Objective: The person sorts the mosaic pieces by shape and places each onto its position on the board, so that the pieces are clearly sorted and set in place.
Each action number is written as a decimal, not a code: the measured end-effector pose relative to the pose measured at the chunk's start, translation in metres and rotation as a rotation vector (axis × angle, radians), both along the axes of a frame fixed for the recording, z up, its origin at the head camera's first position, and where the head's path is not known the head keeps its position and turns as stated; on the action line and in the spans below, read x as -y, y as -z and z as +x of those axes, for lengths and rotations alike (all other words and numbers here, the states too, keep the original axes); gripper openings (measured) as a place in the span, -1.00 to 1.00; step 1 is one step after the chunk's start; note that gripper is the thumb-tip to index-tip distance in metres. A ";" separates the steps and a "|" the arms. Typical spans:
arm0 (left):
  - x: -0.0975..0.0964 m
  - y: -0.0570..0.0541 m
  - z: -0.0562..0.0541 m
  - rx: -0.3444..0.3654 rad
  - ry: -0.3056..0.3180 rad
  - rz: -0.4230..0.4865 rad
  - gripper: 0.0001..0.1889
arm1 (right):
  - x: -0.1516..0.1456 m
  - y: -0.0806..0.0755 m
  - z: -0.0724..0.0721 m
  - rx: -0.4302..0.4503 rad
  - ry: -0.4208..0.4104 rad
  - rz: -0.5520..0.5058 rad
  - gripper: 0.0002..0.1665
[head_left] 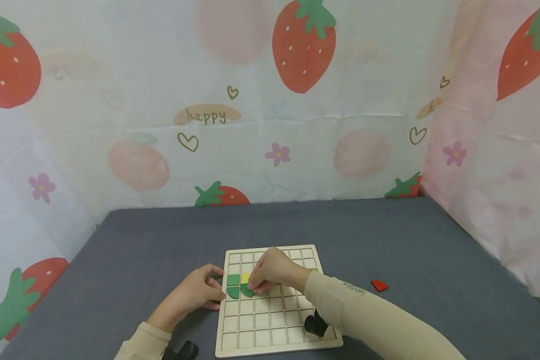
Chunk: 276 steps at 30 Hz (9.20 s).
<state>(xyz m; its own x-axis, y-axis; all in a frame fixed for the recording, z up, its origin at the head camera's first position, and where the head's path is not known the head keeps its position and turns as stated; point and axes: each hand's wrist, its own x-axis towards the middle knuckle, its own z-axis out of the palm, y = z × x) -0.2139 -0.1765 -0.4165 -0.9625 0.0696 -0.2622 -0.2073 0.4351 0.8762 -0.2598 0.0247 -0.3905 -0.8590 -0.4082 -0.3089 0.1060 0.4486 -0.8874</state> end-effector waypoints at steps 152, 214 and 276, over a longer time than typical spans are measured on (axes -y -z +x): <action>0.000 0.000 0.000 0.013 -0.004 -0.019 -0.42 | -0.182 -0.005 0.027 0.021 -0.028 -0.001 -0.81; -0.001 0.002 0.000 -0.020 -0.012 -0.029 -0.43 | -0.026 0.003 0.005 -0.052 0.043 0.073 -0.91; 0.001 0.002 -0.001 0.016 0.012 -0.012 -0.41 | -0.202 -0.020 0.021 -0.127 0.260 0.200 -0.59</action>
